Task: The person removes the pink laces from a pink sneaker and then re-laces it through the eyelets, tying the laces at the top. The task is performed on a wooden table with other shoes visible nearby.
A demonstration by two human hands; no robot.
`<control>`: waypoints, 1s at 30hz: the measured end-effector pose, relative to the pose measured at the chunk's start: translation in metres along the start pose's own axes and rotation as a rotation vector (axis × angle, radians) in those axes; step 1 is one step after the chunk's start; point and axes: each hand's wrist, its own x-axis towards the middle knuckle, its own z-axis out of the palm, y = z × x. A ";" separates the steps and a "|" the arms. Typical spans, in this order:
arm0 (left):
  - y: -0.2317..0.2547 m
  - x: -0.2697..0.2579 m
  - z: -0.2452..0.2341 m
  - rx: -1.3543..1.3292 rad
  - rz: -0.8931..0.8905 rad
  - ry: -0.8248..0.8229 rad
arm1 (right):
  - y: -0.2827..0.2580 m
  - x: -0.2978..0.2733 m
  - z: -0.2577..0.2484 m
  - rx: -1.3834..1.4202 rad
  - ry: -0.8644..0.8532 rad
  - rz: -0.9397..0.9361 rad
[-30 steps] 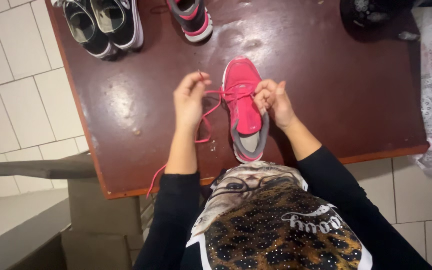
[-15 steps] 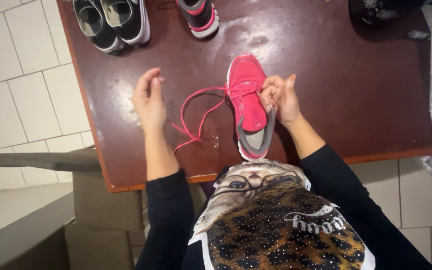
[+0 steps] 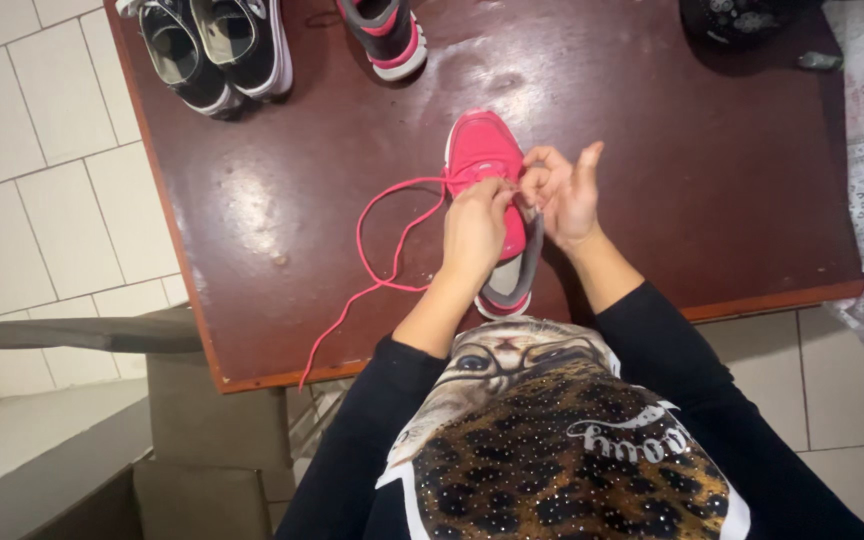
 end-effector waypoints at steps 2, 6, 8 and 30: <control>-0.007 -0.004 0.006 0.045 0.015 0.038 | 0.000 -0.001 0.000 0.056 0.022 0.007; -0.015 -0.002 0.012 0.087 0.024 0.076 | -0.003 0.003 -0.001 0.196 0.071 0.057; -0.016 -0.003 0.013 0.116 0.029 0.075 | -0.002 0.003 -0.002 0.227 0.077 0.074; -0.030 -0.004 0.022 0.178 -0.056 0.133 | -0.017 -0.007 0.003 0.030 0.135 0.026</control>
